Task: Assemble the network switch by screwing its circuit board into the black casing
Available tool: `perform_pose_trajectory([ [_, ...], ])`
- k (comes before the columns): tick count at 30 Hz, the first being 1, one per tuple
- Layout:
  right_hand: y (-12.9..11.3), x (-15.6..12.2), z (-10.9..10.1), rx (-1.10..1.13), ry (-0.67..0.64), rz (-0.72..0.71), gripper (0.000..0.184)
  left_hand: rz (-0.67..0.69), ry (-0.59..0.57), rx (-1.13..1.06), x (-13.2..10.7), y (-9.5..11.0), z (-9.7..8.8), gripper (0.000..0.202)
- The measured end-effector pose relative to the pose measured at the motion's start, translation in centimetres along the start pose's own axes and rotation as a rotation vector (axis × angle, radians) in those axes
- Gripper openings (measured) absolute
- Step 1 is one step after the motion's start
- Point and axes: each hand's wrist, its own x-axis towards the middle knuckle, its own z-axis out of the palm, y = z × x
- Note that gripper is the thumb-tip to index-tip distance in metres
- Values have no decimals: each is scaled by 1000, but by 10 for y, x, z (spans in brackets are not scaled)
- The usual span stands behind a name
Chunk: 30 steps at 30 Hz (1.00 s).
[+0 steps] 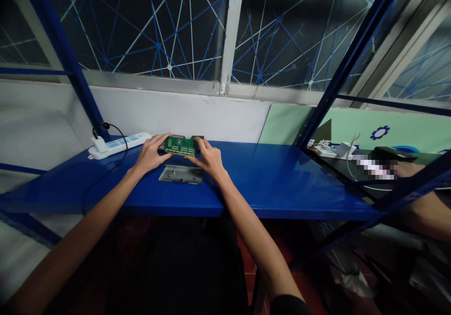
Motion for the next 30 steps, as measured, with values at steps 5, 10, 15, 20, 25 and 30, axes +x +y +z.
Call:
perform_pose_trajectory([
  [5,1,0,0,15,6,10,63,-25,38,14,0,-1,1,59],
  [10,6,1,1,-10,-23,65,65,-7,63,-38,0,4,-1,53],
  [15,8,2,0,-72,-108,130,68,65,79,-65,0,10,-2,50],
  [20,7,3,0,-105,-148,168,71,84,75,-97,1,13,-2,52],
  [25,7,3,0,-115,-153,197,71,63,68,-88,0,14,-2,54],
  [30,10,4,2,-126,-170,203,71,66,59,-60,-3,17,1,59],
])
